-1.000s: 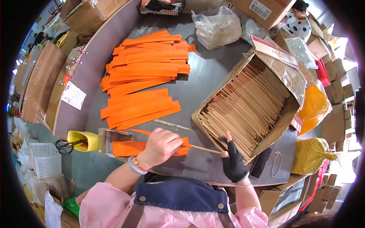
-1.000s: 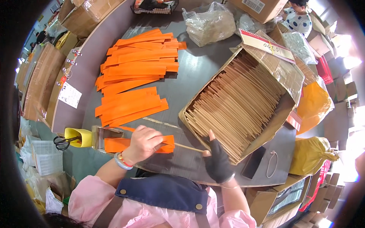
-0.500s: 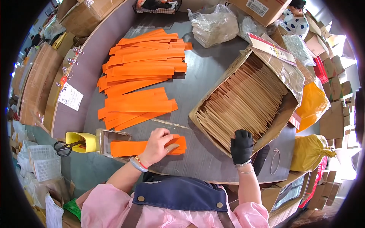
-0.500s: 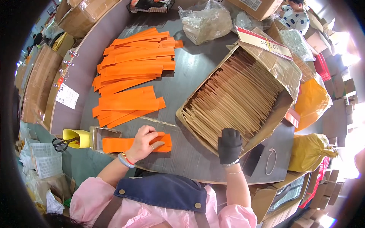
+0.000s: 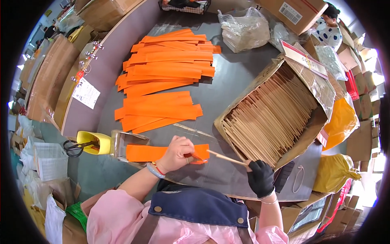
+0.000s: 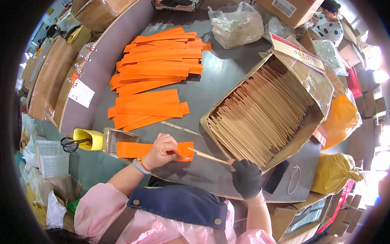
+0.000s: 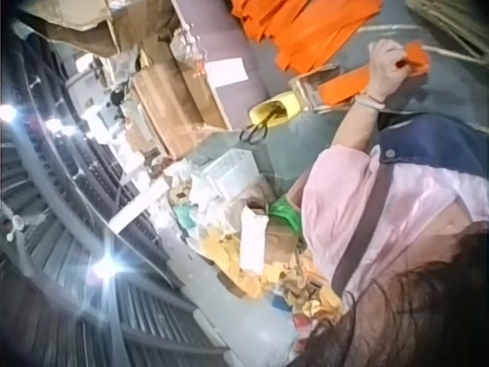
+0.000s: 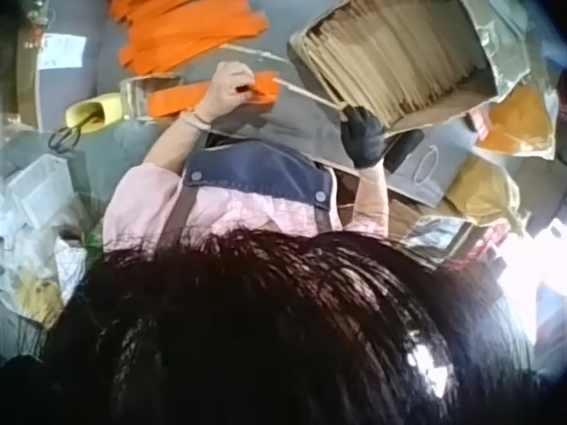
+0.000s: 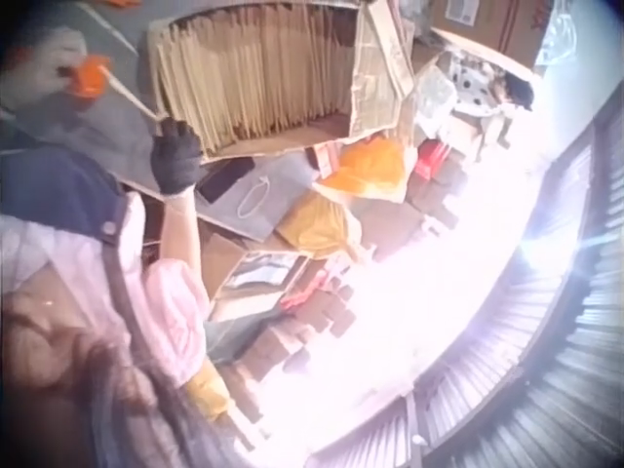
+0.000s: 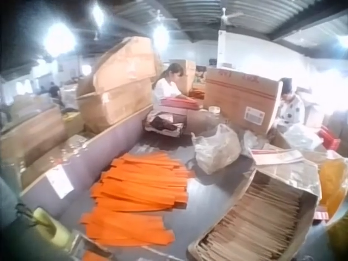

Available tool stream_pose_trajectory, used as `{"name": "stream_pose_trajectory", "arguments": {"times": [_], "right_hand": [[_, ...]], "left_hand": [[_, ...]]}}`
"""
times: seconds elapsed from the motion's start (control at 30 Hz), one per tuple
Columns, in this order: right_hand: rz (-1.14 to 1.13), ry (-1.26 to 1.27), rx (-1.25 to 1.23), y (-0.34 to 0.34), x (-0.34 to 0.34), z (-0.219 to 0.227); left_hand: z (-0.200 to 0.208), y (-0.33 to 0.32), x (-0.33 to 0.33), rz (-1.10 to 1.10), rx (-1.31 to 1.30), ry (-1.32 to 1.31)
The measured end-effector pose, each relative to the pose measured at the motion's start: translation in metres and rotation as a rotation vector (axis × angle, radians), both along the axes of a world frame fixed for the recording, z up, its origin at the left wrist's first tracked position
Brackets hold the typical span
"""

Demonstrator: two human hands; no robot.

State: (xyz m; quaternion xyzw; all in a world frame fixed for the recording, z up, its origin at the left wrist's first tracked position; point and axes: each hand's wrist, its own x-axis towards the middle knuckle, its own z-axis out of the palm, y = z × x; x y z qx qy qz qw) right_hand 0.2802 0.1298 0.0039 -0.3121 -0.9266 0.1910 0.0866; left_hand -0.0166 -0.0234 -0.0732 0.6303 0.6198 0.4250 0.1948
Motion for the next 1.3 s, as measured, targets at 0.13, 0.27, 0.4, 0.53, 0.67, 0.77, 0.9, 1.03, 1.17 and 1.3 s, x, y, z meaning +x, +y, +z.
{"name": "stream_pose_trajectory", "arguments": {"times": [0.13, 0.27, 0.4, 0.53, 0.67, 0.77, 0.9, 1.03, 1.17, 1.3], "right_hand": [[0.034, 0.029, -0.015, -0.006, 0.003, 0.009], [0.058, -0.059, -0.005, -0.006, 0.001, 0.012], [0.180, -0.046, -0.059, -0.018, -0.035, 0.012], [-0.132, 0.263, -0.130, 0.002, -0.030, 0.000], [0.133, 0.554, -0.480, -0.035, -0.070, 0.002], [-0.068, 0.505, -0.301, -0.005, -0.047, -0.025], [-0.284, 0.315, 0.188, 0.040, -0.020, -0.041], [-0.213, 0.104, 0.283, 0.050, -0.017, -0.047], [-0.225, 0.075, 0.290, 0.054, -0.017, -0.052], [-0.230, 0.004, 0.254, 0.055, -0.020, -0.049]], "left_hand": [[0.003, 0.000, 0.000, 0.002, 0.003, -0.037], [0.010, 0.003, 0.004, 0.004, -0.014, 0.020], [0.044, 0.020, 0.036, -0.070, 0.144, 0.317], [0.056, 0.023, 0.028, -0.037, 0.128, 0.445], [0.065, 0.031, 0.052, -0.237, 0.091, 0.486], [0.056, 0.049, 0.009, 0.182, 0.186, 0.542], [0.024, 0.045, -0.006, 0.236, -0.211, 0.403], [0.003, 0.055, -0.006, 0.246, -0.390, 0.374], [-0.006, 0.062, -0.012, 0.178, -0.483, 0.251], [-0.002, 0.066, -0.015, 0.226, -0.410, 0.309]]}}
